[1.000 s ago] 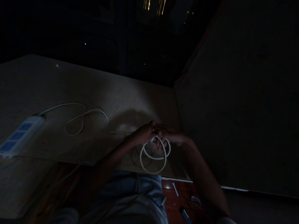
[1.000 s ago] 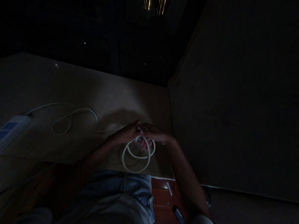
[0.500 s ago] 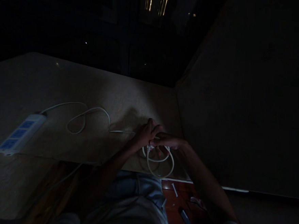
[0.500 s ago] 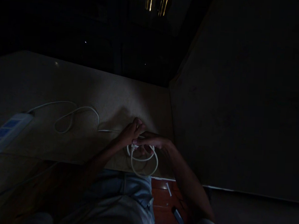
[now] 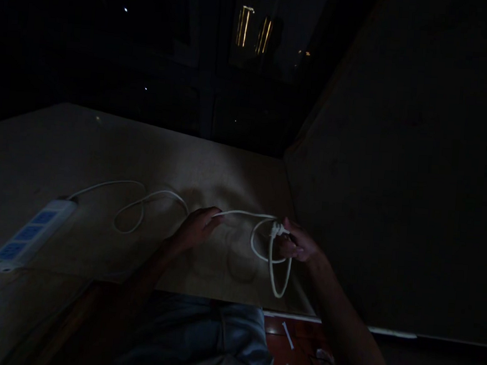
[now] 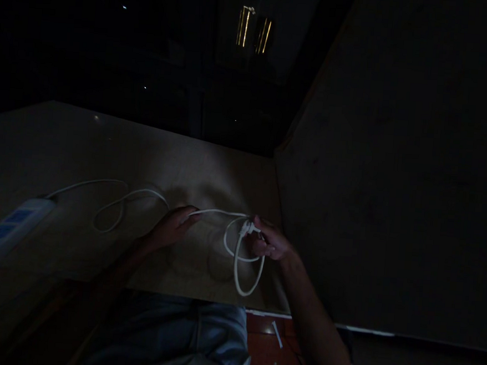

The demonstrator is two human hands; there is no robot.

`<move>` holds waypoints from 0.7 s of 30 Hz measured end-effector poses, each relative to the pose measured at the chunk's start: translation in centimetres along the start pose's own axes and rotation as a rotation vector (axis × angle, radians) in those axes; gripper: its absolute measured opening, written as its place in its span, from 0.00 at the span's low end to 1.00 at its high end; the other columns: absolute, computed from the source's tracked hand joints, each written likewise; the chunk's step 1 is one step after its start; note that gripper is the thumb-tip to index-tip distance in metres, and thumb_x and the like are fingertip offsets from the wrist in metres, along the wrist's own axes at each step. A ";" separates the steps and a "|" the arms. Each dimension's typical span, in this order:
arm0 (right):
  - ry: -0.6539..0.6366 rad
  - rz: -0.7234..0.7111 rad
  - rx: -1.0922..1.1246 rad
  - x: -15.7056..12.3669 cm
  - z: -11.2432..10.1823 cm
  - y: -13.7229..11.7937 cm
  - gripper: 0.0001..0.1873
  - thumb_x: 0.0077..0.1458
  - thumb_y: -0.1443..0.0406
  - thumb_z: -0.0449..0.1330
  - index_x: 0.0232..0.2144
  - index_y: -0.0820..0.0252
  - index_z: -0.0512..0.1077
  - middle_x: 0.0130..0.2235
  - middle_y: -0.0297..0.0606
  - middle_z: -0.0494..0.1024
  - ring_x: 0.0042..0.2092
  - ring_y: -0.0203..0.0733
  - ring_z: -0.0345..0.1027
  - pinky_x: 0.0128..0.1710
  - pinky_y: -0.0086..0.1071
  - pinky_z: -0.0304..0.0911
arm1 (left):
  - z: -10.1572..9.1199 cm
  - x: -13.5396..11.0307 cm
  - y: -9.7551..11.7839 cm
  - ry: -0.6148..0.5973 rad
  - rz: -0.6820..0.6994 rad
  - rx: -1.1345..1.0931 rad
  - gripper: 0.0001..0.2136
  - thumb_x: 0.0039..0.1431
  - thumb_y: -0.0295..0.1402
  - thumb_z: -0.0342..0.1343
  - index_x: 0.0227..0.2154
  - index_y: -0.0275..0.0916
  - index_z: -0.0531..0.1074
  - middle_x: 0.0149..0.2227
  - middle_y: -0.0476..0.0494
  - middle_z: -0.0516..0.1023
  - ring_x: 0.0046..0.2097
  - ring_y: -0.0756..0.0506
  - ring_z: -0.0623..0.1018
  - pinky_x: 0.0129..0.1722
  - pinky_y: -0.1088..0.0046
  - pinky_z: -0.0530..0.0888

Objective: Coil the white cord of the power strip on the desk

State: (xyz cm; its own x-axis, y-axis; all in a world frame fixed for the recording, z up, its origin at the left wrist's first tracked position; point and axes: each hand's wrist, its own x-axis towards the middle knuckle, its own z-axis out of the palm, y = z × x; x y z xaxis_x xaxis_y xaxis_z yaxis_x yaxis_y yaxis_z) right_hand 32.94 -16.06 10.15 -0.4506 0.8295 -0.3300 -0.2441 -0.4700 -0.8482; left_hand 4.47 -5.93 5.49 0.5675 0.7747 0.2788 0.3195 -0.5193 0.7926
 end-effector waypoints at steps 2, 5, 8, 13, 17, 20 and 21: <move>0.030 -0.123 0.090 0.0 -0.4 0.4 0.31 0.47 0.38 0.63 0.19 0.58 0.63 0.09 0.17 0.50 0.10 0.23 0.31 0.10 0.20 0.39 | 0.5 -0.4 0.0 0.138 -0.119 -0.137 0.18 0.65 0.47 0.48 0.28 0.40 0.71 0.23 0.51 0.70 0.27 0.49 0.71 0.30 0.73 0.66; 0.105 -0.296 0.249 0.5 -0.3 1.5 0.31 0.51 0.39 0.61 0.18 0.58 0.62 0.11 0.17 0.48 0.11 0.23 0.28 0.10 0.20 0.39 | 2.2 -0.6 0.9 0.218 -0.238 -0.397 0.20 0.61 0.51 0.53 0.24 0.39 0.69 0.18 0.53 0.66 0.23 0.51 0.67 0.26 0.75 0.63; 0.236 -0.496 0.415 1.6 0.5 3.0 0.26 0.53 0.42 0.62 0.23 0.57 0.66 0.12 0.16 0.48 0.11 0.24 0.27 0.10 0.20 0.39 | 4.6 -0.1 2.0 0.221 -0.300 -0.719 0.21 0.58 0.52 0.56 0.24 0.38 0.71 0.17 0.53 0.67 0.21 0.52 0.66 0.25 0.74 0.64; 0.431 -0.780 0.620 4.0 2.9 5.6 0.23 0.58 0.45 0.59 0.25 0.57 0.68 0.13 0.16 0.48 0.12 0.24 0.30 0.11 0.20 0.40 | 9.0 0.5 2.5 0.270 -0.376 -1.223 0.18 0.51 0.49 0.65 0.28 0.36 0.74 0.27 0.46 0.76 0.28 0.48 0.76 0.31 0.70 0.72; 0.623 -0.900 0.739 6.3 4.8 7.2 0.21 0.58 0.47 0.60 0.31 0.58 0.70 0.15 0.16 0.51 0.13 0.24 0.33 0.12 0.19 0.42 | 11.3 -0.1 2.1 0.212 -0.371 -1.413 0.18 0.52 0.49 0.64 0.34 0.38 0.76 0.37 0.40 0.81 0.40 0.41 0.80 0.44 0.61 0.74; 0.745 -0.906 0.769 7.8 5.6 8.3 0.21 0.57 0.46 0.61 0.32 0.58 0.69 0.16 0.17 0.53 0.14 0.25 0.39 0.14 0.19 0.45 | 11.6 -0.7 2.0 0.183 -0.362 -1.406 0.23 0.54 0.54 0.60 0.41 0.38 0.76 0.47 0.36 0.80 0.51 0.36 0.78 0.53 0.56 0.71; 0.779 -0.903 0.783 8.2 5.7 8.6 0.21 0.56 0.46 0.62 0.32 0.57 0.69 0.16 0.17 0.54 0.15 0.25 0.42 0.15 0.20 0.47 | 11.6 -0.9 2.1 0.185 -0.368 -1.387 0.25 0.54 0.55 0.59 0.43 0.38 0.76 0.49 0.35 0.79 0.54 0.35 0.76 0.54 0.55 0.70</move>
State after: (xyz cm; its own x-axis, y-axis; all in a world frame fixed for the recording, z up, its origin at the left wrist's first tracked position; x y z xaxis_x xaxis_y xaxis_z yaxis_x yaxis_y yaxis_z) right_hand 22.23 -15.07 2.50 0.6287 0.7596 -0.1663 -0.7075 0.4701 -0.5277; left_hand 13.42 -11.92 0.57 0.4783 0.8752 -0.0731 -0.6172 0.3942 0.6809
